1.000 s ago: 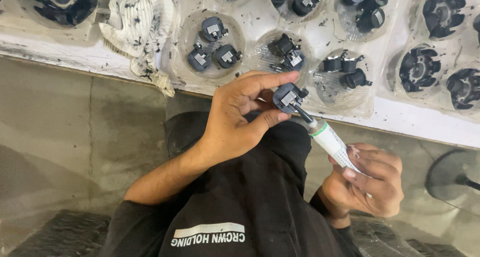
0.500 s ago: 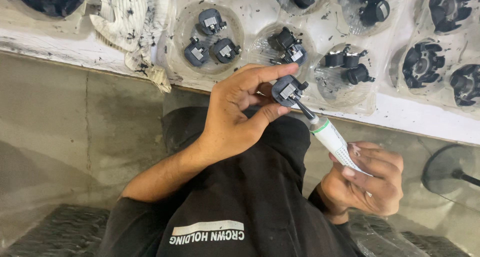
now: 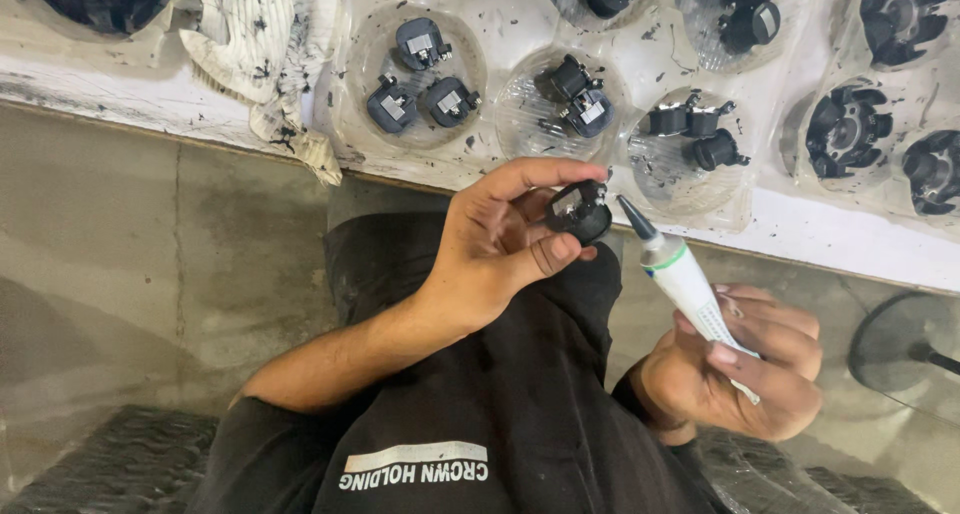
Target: The person sits at a workbench and applies adhesive from a tube onto small black rubber parts, one at a time, then places each treated part into a tray with similar parts. They open a supply box, squeeze the tube, and occasionally wipe the tube or hands with a cloth.
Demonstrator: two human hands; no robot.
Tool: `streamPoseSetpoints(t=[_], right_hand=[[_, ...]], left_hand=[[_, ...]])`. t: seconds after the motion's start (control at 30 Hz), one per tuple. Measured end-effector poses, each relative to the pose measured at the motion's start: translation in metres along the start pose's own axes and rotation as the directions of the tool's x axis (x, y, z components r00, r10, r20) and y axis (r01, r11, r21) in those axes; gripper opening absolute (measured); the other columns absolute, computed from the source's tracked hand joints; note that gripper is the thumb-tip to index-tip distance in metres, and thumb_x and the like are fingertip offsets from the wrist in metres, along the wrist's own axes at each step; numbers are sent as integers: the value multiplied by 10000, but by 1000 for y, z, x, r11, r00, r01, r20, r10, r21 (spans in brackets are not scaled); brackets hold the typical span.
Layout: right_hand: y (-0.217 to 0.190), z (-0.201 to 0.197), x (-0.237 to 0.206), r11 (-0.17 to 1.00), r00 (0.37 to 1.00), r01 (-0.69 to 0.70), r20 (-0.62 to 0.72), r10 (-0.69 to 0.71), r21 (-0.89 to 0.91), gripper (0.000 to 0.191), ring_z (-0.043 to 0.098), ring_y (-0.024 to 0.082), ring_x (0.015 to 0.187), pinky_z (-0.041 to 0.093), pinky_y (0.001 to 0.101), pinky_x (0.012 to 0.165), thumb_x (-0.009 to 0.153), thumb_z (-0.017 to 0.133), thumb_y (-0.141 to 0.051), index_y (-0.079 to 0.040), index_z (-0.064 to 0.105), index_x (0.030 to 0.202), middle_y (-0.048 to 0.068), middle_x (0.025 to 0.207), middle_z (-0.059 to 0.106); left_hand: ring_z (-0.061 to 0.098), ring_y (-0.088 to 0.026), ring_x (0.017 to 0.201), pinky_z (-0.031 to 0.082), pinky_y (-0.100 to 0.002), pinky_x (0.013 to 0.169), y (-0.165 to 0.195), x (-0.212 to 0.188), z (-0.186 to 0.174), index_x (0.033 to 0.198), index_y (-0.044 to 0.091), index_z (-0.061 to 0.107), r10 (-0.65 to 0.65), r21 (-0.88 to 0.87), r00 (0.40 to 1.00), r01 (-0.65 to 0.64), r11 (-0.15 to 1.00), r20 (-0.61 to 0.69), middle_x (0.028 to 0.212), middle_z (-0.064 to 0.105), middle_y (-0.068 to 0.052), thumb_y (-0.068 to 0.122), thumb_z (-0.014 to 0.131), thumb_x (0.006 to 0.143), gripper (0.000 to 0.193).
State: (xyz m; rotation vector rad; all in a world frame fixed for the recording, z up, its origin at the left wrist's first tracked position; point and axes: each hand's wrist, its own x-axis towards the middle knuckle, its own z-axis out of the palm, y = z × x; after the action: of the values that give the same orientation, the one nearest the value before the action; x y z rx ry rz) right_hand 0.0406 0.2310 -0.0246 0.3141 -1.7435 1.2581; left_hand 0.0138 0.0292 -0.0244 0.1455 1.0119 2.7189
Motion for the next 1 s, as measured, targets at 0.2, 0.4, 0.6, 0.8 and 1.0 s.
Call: streamPoseSetpoints(t=[0.2,0.4,0.6,0.8,1.0], right_hand=[[2,-3,-1,995,996,83,44,-81,-51,431,654,243,805,630,388,609,786,879,95,-79,497,886,92,821,592],[4,-4,-3,995,996,75,43,-72,-66,409,647,243,787,633,379,564,771,875,65,-70,498,856,96,813,597],[1,-4,-5,998,997,33,72,-29,-49,433,634,228,773,619,374,587,781,883,102,-53,490,875,96,843,584],[0,-7,-9,997,994,-12,105,20,-79,419,654,235,839,642,387,623,795,902,84,-64,518,870,93,857,605],[-3,-9,-6,995,988,-38,145,51,-91,393,665,246,858,654,394,637,809,895,94,-60,538,867,107,871,624]], left_hand=[[718,-150,1023,600,-293,929,-2,-4,-4,1469,-29,554,-65,35,996,63,997,63,1404,643,-97,167,735,1062,487],[704,-140,980,598,-282,909,-5,-6,-7,1451,-55,547,-84,47,995,81,996,59,1380,658,-110,163,725,1081,465],[718,-133,953,614,-288,930,-5,-3,-10,1473,-35,553,-81,131,996,76,988,32,1387,662,-101,154,694,1078,460],[698,-135,920,632,-339,934,-6,-3,-14,1484,-38,538,-135,-24,991,135,991,20,1461,647,-109,149,681,1084,464],[677,-143,920,627,-352,899,-7,-5,-18,1440,-62,568,-157,-129,987,161,979,38,1371,663,-128,208,706,1095,460]])
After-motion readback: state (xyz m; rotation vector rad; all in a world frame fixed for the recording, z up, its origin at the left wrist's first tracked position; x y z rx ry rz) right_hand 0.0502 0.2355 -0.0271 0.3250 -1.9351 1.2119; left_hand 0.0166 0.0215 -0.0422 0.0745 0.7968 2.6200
